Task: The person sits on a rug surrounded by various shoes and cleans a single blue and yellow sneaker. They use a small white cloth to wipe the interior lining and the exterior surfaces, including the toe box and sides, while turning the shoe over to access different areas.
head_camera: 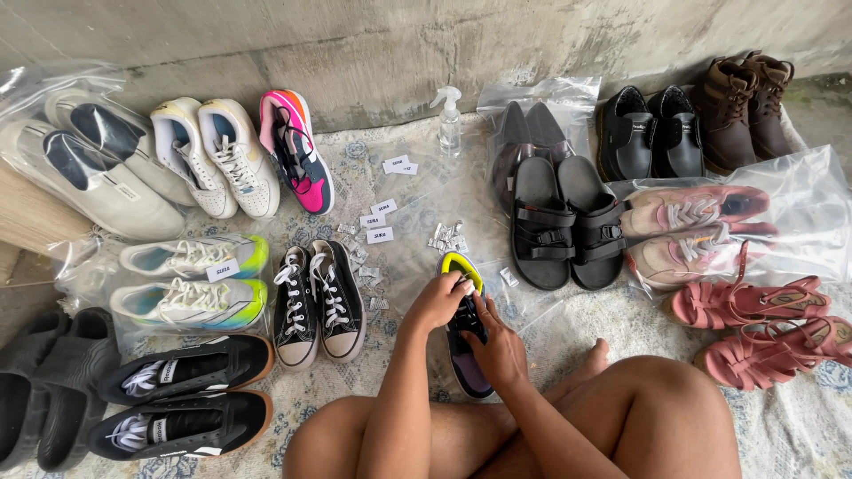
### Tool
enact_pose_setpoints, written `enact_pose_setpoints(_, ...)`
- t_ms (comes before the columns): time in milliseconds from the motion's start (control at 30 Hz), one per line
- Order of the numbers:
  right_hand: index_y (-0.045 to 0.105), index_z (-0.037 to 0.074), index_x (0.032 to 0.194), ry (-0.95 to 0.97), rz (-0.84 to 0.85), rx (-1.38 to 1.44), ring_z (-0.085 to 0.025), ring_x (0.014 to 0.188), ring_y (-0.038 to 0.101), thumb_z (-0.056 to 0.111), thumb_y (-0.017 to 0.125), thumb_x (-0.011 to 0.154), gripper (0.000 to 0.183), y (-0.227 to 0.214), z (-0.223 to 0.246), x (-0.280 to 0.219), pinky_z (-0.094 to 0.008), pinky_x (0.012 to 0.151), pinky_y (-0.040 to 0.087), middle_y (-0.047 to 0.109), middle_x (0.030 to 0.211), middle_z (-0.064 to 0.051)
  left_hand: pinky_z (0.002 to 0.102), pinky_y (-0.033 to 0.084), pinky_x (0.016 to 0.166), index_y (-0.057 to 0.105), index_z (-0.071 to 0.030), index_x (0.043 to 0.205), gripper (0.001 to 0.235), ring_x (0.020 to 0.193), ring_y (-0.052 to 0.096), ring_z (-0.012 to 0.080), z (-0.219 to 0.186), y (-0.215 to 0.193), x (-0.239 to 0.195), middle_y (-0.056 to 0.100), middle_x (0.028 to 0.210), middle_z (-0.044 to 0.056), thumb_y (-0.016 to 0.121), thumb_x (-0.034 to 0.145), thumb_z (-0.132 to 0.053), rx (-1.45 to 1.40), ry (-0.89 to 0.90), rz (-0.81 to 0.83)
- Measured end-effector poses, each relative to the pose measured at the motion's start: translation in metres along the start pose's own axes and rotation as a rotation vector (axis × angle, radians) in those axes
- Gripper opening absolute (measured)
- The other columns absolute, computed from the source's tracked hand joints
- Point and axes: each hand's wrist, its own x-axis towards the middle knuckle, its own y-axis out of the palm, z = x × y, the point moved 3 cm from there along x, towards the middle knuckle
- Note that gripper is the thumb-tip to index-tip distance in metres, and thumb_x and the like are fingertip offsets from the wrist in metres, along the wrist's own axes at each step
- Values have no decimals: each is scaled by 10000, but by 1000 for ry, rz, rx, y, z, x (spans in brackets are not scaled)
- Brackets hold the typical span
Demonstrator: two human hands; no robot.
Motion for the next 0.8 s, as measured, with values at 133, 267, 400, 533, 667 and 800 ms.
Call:
enact_pose_setpoints(133, 333, 439, 1581, 2, 4, 20, -377, 1139, 677, 366, 747, 875, 822, -8, 5, -3, -478, 797, 623, 502, 1548, -18, 500, 520, 878, 662, -28, 1079, 350, 1078, 660, 422, -2, -2, -5, 700, 1067, 252, 520, 1036, -345, 0, 14, -31)
enact_pose_setpoints(267, 349, 430, 1583, -29, -9, -46, -356, 1070, 713, 377, 730, 885, 797, -5, 3, -3, -439, 749, 632, 518, 1534, -29, 618, 362, 1027, 656, -77, 1108, 319, 1105, 581, 326, 15, 15, 12, 658, 1019, 130, 475, 1060, -336, 200, 62, -104)
enact_pose_setpoints(400, 388, 371, 1589, -67, -66, 6, -374, 1000, 731, 349, 718, 917, 749, 1, 2, -3, -415, 696, 635, 525, 1528, -74, 725, 200, 1163, 606, -48, 1251, 375, 1351, 400, 334, 23, 27, 12, 569, 1215, 143, 449, 1077, -340, 367, 77, -178)
enact_pose_setpoints(533, 317, 329, 1623, -111, -57, 66, -416, 1038, 703, 291, 681, 941, 774, -9, 9, -13, -457, 705, 629, 480, 1554, -130, 707, 195, 1175, 557, -66, 1300, 363, 1333, 418, 325, 27, 38, 7, 566, 1235, 133, 404, 1095, -323, 288, 92, -204)
enact_pose_setpoints(667, -138, 213, 1639, -198, 24, 186, -523, 1195, 586, 230, 608, 943, 1020, -12, 11, -20, -632, 880, 546, 328, 1614, -228, 571, 321, 1170, 426, 34, 1462, 468, 1353, 435, 432, 14, 48, -19, 484, 1393, 283, 467, 1079, -233, 98, 283, -584)
enact_pose_setpoints(800, -243, 182, 1621, -228, 136, 117, -498, 1436, 334, 295, 536, 991, 1007, 4, 0, -15, -673, 1087, 341, 106, 1697, -210, 596, 269, 1199, 99, 44, 1606, 658, 1457, 243, 535, 7, 64, -45, 189, 1588, 384, 402, 1076, -201, -63, 173, -649)
